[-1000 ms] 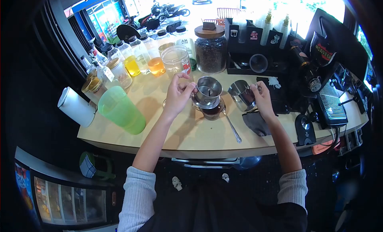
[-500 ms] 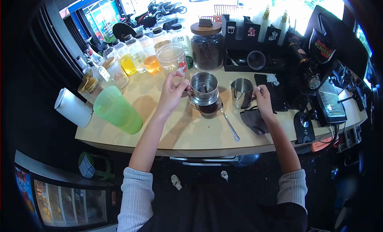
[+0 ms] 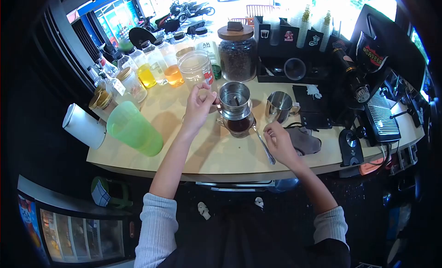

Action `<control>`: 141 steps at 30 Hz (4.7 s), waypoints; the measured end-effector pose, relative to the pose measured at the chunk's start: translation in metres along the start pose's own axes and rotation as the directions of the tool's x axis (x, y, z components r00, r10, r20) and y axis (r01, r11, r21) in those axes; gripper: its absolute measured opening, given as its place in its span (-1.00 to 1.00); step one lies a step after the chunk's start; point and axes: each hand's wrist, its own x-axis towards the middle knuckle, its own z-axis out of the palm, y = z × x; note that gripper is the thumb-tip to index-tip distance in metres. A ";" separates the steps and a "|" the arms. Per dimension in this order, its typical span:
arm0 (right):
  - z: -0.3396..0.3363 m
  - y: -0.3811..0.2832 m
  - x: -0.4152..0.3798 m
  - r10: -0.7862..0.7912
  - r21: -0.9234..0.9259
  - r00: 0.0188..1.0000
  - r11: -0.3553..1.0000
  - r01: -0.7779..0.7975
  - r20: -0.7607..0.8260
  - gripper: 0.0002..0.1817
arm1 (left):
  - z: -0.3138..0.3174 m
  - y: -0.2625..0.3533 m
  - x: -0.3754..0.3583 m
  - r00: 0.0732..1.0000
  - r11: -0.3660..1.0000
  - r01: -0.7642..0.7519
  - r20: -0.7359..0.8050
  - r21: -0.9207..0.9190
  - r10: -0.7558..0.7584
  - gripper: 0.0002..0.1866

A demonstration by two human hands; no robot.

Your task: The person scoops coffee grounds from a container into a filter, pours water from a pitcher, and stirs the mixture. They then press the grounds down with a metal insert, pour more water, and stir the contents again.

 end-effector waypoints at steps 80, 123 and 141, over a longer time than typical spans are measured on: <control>0.006 0.009 -0.002 0.030 -0.004 0.998 1.000 -0.030 0.056 -0.91 | 0.002 0.003 -0.020 0.998 0.997 0.059 0.012 0.040 -0.059 -0.83; 0.005 0.009 -0.002 0.019 -0.014 0.999 1.000 -0.019 0.031 -0.90 | -0.031 -0.079 0.033 0.856 0.830 -0.144 -0.354 0.538 0.377 0.09; -0.013 -0.164 0.086 -0.248 0.100 0.967 0.965 0.243 0.049 -0.89 | -0.042 -0.077 0.032 0.703 0.743 -0.426 -0.328 0.517 0.631 0.00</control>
